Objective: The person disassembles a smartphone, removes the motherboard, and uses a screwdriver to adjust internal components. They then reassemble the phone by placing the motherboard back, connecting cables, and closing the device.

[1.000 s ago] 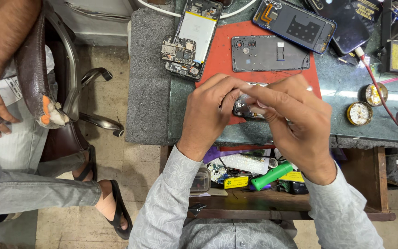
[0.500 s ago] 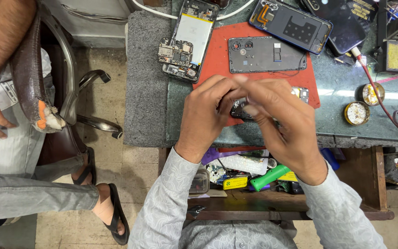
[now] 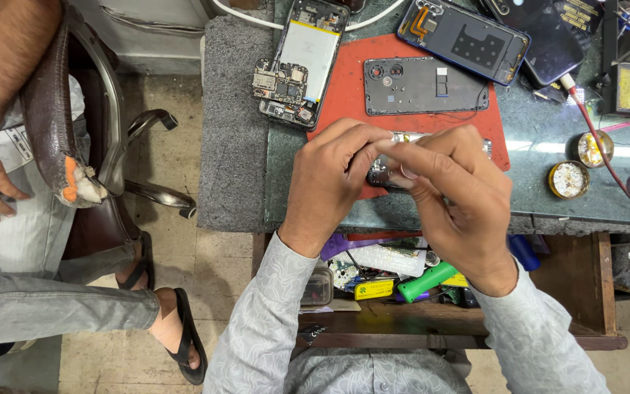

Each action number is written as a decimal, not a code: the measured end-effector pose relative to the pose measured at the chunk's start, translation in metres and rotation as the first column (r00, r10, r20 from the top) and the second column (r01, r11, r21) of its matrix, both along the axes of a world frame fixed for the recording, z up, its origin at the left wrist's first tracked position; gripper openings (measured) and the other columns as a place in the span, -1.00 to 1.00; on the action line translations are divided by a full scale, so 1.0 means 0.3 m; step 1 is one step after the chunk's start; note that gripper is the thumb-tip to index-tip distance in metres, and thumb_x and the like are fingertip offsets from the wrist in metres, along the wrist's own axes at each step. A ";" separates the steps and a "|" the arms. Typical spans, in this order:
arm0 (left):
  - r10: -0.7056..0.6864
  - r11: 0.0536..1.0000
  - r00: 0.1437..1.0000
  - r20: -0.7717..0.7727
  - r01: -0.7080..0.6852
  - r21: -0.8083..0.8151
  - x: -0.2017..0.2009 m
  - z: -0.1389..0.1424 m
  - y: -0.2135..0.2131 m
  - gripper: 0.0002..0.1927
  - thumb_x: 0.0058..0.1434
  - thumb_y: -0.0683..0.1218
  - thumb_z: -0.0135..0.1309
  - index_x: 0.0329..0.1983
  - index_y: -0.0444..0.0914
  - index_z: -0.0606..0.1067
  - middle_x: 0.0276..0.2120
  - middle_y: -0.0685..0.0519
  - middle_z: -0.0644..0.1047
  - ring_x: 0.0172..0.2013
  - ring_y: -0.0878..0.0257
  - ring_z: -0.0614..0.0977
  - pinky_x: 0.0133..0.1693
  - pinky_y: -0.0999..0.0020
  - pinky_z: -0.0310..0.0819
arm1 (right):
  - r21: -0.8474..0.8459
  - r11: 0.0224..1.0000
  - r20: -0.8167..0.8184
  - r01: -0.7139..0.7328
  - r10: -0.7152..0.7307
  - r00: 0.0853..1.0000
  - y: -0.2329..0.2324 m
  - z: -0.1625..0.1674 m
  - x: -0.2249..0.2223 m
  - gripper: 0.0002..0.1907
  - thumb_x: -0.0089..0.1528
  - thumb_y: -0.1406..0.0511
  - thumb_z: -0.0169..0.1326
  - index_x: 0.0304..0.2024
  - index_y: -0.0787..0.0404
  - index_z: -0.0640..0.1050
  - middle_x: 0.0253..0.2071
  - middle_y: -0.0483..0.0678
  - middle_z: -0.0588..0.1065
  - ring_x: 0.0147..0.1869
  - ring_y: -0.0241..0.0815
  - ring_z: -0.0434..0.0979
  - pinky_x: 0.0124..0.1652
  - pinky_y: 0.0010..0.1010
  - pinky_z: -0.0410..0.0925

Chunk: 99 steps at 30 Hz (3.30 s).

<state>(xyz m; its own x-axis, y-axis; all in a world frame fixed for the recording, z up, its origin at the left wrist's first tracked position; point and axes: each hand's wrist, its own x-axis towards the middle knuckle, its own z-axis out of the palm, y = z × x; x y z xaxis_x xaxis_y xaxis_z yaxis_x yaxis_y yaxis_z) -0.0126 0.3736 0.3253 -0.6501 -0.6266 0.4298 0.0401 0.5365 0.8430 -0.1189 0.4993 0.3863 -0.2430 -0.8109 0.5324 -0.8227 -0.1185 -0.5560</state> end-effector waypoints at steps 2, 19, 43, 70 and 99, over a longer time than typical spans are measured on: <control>-0.004 1.000 1.000 -0.002 0.004 -0.018 0.004 -0.001 0.001 -0.87 0.32 -0.22 0.13 -0.08 -0.21 0.57 -0.19 0.02 0.60 -0.19 0.05 0.70 -0.21 0.25 0.58 | 0.027 0.999 0.028 -0.031 0.030 0.999 0.002 0.000 0.002 -0.53 0.30 0.61 0.10 0.24 0.25 0.47 -0.14 -0.01 0.52 -0.09 -0.16 0.53 -0.07 -0.35 0.40; 0.012 0.997 0.999 0.048 -0.015 0.074 -0.008 0.008 0.010 -0.88 0.28 -0.11 0.24 -0.18 -0.24 0.60 -0.32 0.07 0.60 -0.43 0.26 0.62 -0.38 0.37 0.46 | -0.133 0.989 0.294 0.061 -0.019 0.955 0.037 -0.058 -0.047 -0.44 0.56 0.60 0.00 0.46 0.26 0.06 0.02 0.20 0.54 0.09 -0.05 0.67 0.11 -0.38 0.58; 0.020 0.999 1.000 0.007 -0.020 0.034 -0.064 0.039 0.033 -0.90 0.34 -0.16 0.18 -0.12 -0.24 0.62 -0.24 0.03 0.63 -0.26 0.16 0.72 -0.26 0.33 0.57 | -0.206 0.940 0.305 0.272 -0.202 0.931 0.147 -0.144 -0.267 -0.43 0.60 0.53 0.10 0.51 0.21 0.12 0.00 0.12 0.56 0.01 -0.18 0.61 -0.03 -0.53 0.47; -0.043 0.909 0.990 0.135 0.095 -0.406 -0.871 0.034 0.053 -0.91 0.22 -0.10 0.26 -0.33 -0.22 0.66 -0.35 0.06 0.51 -0.20 0.06 0.50 -0.12 0.16 0.43 | -0.238 0.872 0.685 0.428 -0.162 0.711 0.375 -0.228 -0.600 -0.55 0.56 0.50 0.15 0.33 0.25 0.20 -0.08 0.02 0.56 -0.09 -0.34 0.55 -0.05 -0.61 0.42; 0.008 0.981 0.965 0.262 0.043 -0.188 -0.348 0.084 0.203 -0.78 0.33 -0.05 0.18 -0.04 -0.25 0.61 -0.13 0.03 0.59 -0.07 0.08 0.59 -0.01 0.18 0.45 | 0.009 0.976 0.199 0.218 -0.216 0.956 0.369 -0.110 -0.476 -0.84 0.38 0.52 0.13 0.01 0.30 0.62 -0.07 -0.03 0.53 -0.09 -0.22 0.43 -0.13 -0.47 0.30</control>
<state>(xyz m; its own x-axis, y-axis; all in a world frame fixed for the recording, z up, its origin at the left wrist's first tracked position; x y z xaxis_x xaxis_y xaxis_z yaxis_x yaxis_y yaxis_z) -0.1172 0.4346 0.3504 -0.7654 -0.5371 0.3546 -0.1560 0.6894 0.7074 -0.2617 0.6100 0.3532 -0.5135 -0.7204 0.4663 -0.7036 0.0424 -0.7094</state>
